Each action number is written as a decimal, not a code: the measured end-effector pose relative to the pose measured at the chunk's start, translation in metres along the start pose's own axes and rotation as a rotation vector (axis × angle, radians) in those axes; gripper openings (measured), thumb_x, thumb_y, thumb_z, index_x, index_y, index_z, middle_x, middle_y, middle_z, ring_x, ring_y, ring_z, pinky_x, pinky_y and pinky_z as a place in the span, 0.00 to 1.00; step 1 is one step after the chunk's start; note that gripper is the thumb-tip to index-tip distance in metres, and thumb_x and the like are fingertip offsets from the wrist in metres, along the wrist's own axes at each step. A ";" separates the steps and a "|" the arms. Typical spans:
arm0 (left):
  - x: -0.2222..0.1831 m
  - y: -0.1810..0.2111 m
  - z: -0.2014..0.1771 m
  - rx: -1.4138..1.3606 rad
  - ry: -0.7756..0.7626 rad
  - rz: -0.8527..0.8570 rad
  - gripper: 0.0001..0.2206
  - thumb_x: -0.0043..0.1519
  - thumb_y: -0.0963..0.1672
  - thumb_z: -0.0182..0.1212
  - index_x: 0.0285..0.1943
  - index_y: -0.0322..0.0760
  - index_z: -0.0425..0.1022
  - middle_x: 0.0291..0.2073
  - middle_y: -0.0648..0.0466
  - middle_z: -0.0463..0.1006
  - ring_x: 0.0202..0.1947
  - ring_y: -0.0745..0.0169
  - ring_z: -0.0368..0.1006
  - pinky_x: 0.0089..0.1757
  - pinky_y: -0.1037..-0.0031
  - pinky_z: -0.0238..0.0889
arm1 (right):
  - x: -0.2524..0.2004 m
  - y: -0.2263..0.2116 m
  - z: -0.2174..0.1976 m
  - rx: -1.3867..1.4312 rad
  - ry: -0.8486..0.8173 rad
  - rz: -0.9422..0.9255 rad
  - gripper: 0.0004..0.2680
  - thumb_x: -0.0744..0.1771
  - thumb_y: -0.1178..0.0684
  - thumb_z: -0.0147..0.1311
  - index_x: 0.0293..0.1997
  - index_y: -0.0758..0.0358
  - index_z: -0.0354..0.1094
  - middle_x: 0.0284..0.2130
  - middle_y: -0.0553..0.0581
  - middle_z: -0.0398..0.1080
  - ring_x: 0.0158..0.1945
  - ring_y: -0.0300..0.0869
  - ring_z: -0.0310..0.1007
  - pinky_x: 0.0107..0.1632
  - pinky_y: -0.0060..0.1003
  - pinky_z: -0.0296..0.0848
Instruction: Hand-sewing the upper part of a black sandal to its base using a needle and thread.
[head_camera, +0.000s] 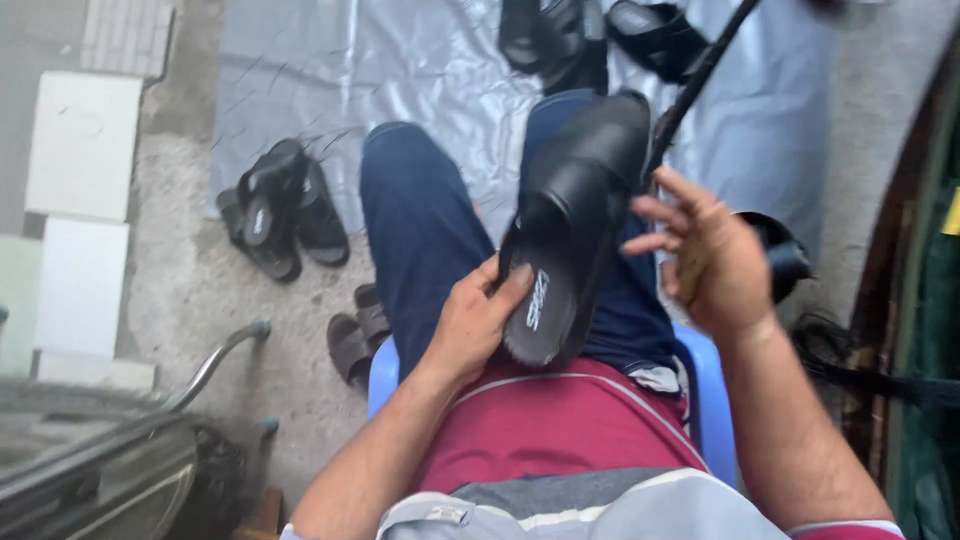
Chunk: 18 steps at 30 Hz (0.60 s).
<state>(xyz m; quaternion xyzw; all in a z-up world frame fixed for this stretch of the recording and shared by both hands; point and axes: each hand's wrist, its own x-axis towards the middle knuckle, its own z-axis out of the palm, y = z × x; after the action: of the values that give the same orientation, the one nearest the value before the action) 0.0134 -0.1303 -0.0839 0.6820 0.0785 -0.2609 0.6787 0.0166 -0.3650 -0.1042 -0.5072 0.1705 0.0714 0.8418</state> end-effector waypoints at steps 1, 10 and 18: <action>0.002 -0.003 0.000 -0.151 0.066 -0.043 0.16 0.55 0.47 0.55 0.49 0.36 0.72 0.38 0.59 0.75 0.38 0.75 0.66 0.43 0.82 0.60 | -0.004 0.007 0.011 -0.065 -0.085 -0.013 0.25 0.62 0.38 0.44 0.61 0.62 0.51 0.44 0.60 0.66 0.33 0.45 0.73 0.10 0.19 0.56; 0.008 -0.024 -0.015 -0.250 0.187 0.016 0.18 0.57 0.44 0.58 0.55 0.31 0.68 0.30 0.46 0.75 0.31 0.64 0.70 0.32 0.75 0.70 | -0.021 0.023 0.050 -0.460 -0.176 -0.073 0.25 0.57 0.60 0.58 0.60 0.59 0.54 0.48 0.60 0.66 0.26 0.38 0.73 0.14 0.17 0.64; 0.003 -0.023 -0.017 -0.272 0.157 0.132 0.22 0.58 0.41 0.56 0.61 0.31 0.60 0.40 0.41 0.73 0.39 0.61 0.68 0.39 0.71 0.69 | -0.026 0.015 0.065 -0.511 -0.136 -0.079 0.23 0.56 0.60 0.59 0.57 0.58 0.61 0.25 0.60 0.74 0.10 0.34 0.64 0.12 0.20 0.60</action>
<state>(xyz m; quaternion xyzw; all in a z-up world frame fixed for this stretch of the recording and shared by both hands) 0.0101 -0.1131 -0.1067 0.6056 0.1210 -0.1488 0.7723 0.0019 -0.2992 -0.0789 -0.7035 0.0700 0.1134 0.6981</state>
